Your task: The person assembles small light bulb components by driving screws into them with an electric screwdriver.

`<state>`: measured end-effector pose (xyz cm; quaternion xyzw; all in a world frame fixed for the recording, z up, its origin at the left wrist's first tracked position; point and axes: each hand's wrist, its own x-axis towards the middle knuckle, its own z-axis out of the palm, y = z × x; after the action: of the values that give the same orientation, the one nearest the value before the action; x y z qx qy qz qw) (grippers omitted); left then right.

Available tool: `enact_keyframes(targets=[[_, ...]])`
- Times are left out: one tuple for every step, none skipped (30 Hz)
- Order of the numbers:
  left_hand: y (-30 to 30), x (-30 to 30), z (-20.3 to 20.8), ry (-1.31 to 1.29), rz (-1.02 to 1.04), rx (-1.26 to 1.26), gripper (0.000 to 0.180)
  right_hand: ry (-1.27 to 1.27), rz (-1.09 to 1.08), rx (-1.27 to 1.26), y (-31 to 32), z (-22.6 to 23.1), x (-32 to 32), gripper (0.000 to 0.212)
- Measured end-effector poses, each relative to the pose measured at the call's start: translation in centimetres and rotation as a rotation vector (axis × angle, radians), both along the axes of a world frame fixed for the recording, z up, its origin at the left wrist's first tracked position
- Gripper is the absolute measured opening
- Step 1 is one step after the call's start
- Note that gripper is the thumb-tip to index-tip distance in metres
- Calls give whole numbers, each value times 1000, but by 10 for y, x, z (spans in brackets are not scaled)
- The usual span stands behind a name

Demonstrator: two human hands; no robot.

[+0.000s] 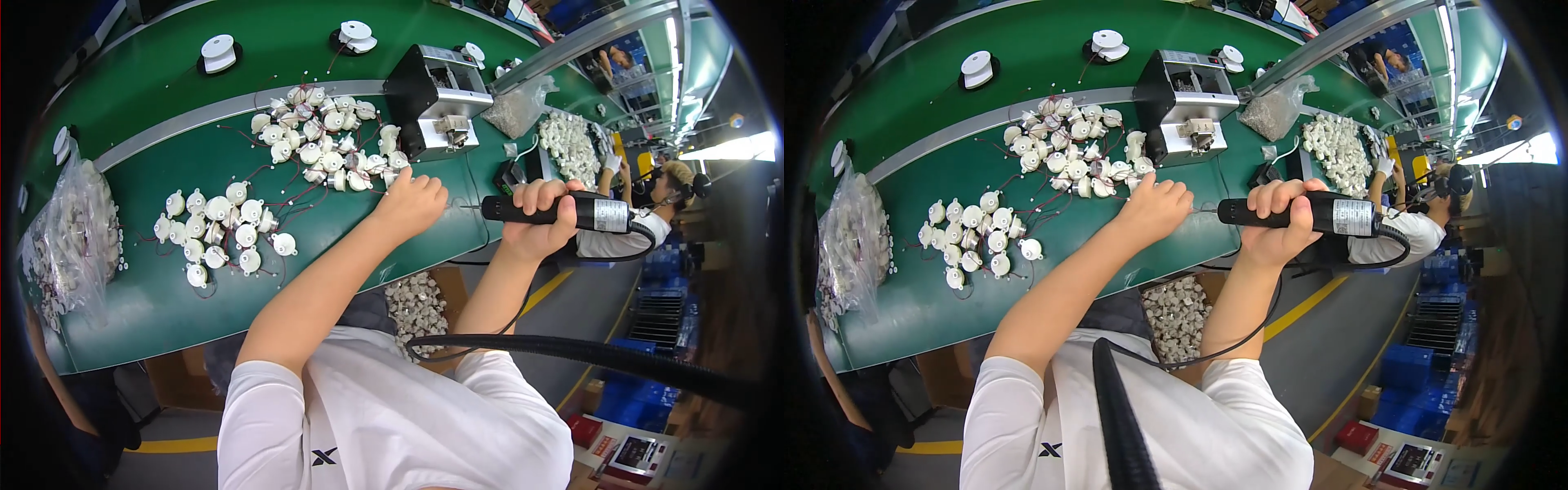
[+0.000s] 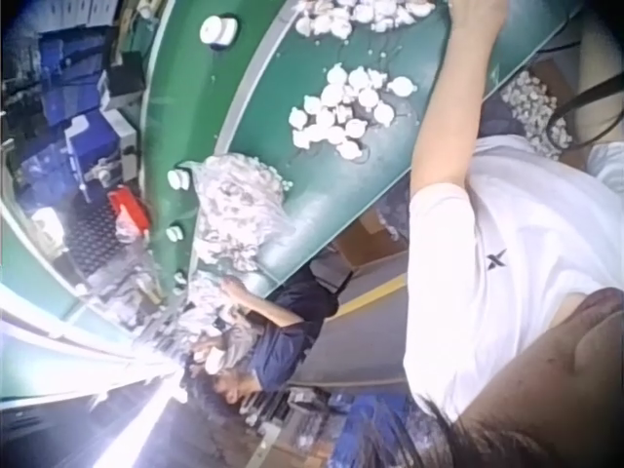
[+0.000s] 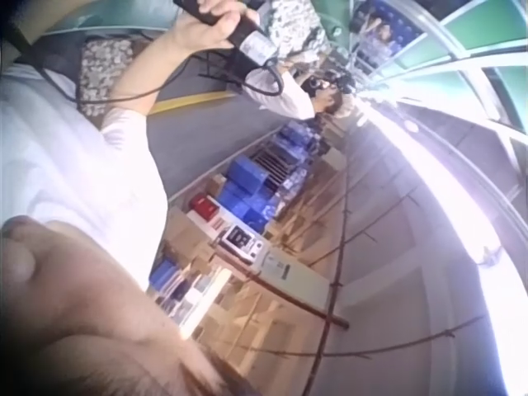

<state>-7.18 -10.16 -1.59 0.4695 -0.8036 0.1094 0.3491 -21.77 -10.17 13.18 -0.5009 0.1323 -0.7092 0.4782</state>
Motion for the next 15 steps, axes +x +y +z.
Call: enact_keyframes(targets=[[3, 3, 1, 17, -6, 15, 17, -4, 28, -3, 0, 1, 0, 24], [6, 6, 2, 32, -13, 31, 16, -8, 56, -6, 0, 2, 0, 24], [10, 9, 2, 35, -20, 32, 16, -5, 49, -5, 2, 2, 0, 24], [16, 12, 2, 24, -45, 42, 11, -4, 53, -4, 2, 2, 2, 25], [21, 14, 2, 12, -72, 53, 8, -3, 56, -4, 3, 2, 4, 25], [28, 19, 3, 11, -84, 56, 8, -4, 44, -1, 4, 2, 5, 25], [35, 24, 5, 5, -90, 101, 10, 14, 41, 4, 5, 2, 7, 26], [39, 26, 6, -3, -96, 145, 13, 32, 38, 8, 6, 2, 8, 27], [41, 27, 7, -7, -107, 143, 13, 48, 42, -11, 4, 0, 8, 27], [41, 27, 8, -1, -61, 163, 11, 34, 30, -13, 2, -1, 10, 28], [41, 27, 9, 6, -14, 182, 10, 34, 15, -9, -1, -3, 12, 28], [39, 27, 8, 0, -21, 179, 10, 35, 4, -4, -5, -4, 14, 28], [36, 27, 6, 26, 16, 165, 10, 17, 0, 14, -9, -6, 16, 28], [34, 27, 5, 51, 54, 151, 11, 20, -12, 24, -11, -6, 18, 28], [34, 28, 5, 46, 47, 149, 11, 28, -10, 21, -12, -7, 19, 28]])
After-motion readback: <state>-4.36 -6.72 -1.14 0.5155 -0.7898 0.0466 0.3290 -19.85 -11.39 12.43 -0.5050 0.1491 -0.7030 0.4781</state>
